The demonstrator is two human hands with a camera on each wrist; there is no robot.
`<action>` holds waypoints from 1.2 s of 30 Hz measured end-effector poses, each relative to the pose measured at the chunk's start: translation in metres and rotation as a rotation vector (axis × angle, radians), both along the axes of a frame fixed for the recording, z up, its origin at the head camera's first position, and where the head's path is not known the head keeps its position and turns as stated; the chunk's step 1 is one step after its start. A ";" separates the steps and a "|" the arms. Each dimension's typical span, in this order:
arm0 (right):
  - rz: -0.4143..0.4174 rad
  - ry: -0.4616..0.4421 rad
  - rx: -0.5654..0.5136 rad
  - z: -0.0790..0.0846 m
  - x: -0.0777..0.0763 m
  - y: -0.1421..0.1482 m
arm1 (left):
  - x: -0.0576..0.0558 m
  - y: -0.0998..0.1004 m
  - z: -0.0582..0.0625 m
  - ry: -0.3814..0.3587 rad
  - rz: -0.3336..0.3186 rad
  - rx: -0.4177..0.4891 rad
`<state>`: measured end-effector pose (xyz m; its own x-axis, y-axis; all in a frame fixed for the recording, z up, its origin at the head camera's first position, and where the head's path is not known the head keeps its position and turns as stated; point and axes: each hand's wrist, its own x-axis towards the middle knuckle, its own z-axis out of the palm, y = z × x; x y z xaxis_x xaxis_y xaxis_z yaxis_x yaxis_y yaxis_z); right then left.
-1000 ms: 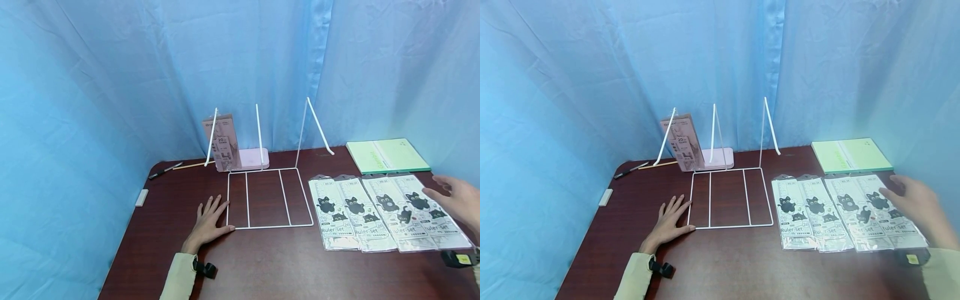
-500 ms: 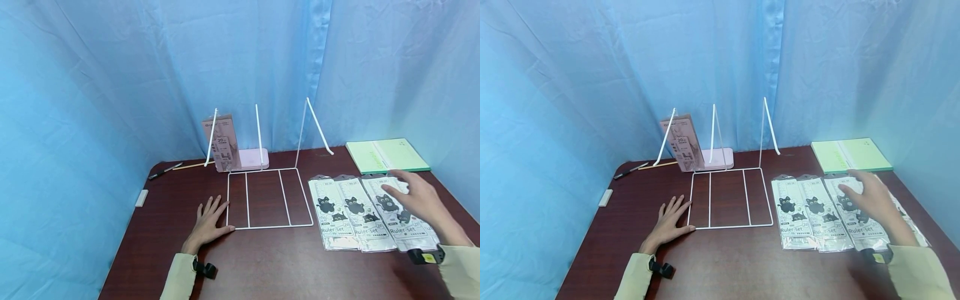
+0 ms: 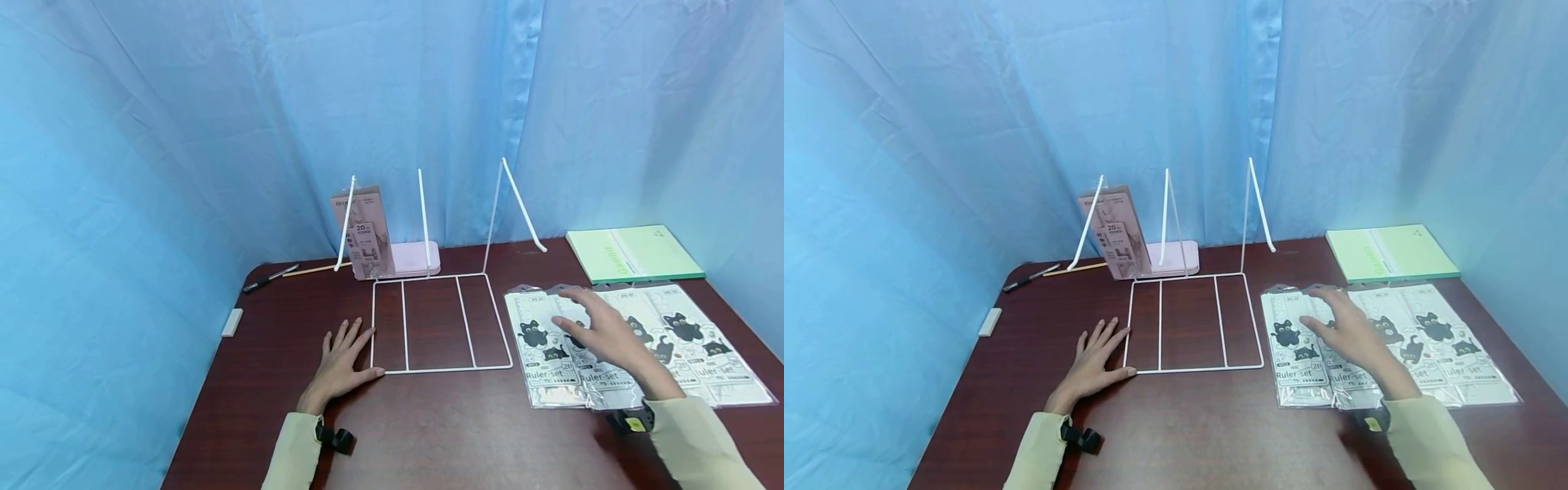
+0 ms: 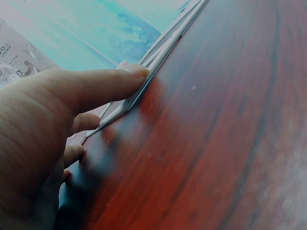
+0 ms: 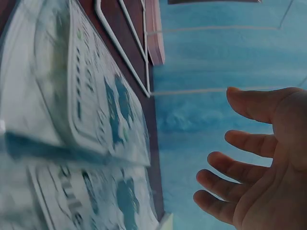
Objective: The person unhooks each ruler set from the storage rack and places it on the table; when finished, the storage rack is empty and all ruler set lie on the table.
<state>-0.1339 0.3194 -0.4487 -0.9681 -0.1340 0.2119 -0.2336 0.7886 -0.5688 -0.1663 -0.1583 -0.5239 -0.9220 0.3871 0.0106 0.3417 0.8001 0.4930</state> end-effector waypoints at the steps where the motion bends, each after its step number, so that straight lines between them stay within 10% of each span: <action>1: 0.014 -0.001 -0.005 -0.002 0.000 -0.004 | 0.000 0.000 0.000 0.000 -0.001 -0.001; 36: 0.213 -0.078 0.048 -0.050 -0.007 -0.057 | -0.002 0.000 0.000 0.012 -0.008 -0.007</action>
